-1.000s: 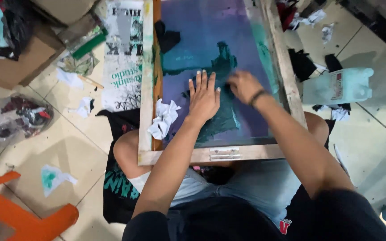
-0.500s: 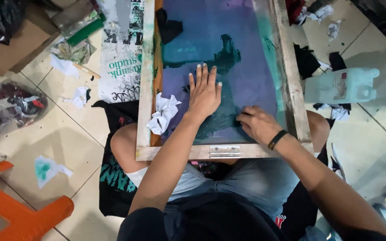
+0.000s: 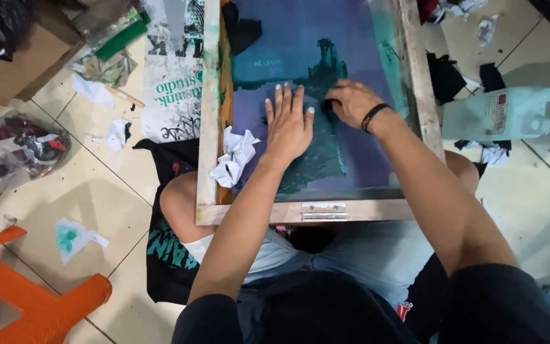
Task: Cleaning ink and debris from a screen printing mesh using paper scraps and hands.
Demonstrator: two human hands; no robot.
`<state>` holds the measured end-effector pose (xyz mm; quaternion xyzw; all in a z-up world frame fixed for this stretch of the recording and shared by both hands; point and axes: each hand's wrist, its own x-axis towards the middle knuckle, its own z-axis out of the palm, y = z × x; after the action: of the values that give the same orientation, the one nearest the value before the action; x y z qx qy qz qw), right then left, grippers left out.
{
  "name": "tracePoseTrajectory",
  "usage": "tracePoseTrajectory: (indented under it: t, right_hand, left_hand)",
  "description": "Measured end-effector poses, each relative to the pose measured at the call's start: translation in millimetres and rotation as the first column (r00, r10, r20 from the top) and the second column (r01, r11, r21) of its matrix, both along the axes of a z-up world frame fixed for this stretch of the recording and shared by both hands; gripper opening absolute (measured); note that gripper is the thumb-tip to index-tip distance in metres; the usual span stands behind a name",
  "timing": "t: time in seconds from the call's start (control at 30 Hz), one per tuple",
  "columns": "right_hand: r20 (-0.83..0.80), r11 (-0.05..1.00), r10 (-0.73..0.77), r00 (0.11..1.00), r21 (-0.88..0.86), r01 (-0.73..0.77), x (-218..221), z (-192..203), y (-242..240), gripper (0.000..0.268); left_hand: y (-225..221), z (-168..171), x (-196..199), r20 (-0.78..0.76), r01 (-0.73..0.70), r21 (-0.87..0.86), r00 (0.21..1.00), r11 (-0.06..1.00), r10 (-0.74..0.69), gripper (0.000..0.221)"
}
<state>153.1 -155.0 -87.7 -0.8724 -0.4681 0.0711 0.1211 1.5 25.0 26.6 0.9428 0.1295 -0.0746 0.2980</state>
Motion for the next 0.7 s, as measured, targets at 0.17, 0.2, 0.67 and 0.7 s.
tracePoseTrajectory:
  t: [0.17, 0.2, 0.67, 0.7]
  right_hand:
    - [0.037, 0.997, 0.004, 0.999, -0.078, -0.001, -84.4, 38.3, -44.2, 0.026]
    - [0.03, 0.991, 0.003, 1.0, -0.134, 0.001, -104.6, 48.8, -53.8, 0.026]
    - [-0.189, 0.996, -0.087, 0.978, 0.014, 0.091, -41.2, 75.1, -16.3, 0.019]
    - [-0.233, 0.994, -0.1, 0.967, 0.017, 0.107, -28.4, 74.0, -4.8, 0.019]
  left_hand:
    - [2.2, 15.0, -2.7, 0.012, 0.016, -0.037, 1.0, 0.999, -0.016, 0.053]
    - [4.1, 18.1, -2.4, -0.006, 0.016, -0.073, 1.0, 0.997, -0.017, 0.054]
    - [8.4, 29.9, -1.1, -0.005, -0.009, -0.127, 1.0, 0.992, 0.008, 0.055]
    - [8.1, 28.9, -1.3, -0.015, -0.023, -0.137, 1.0, 0.99, 0.021, 0.056]
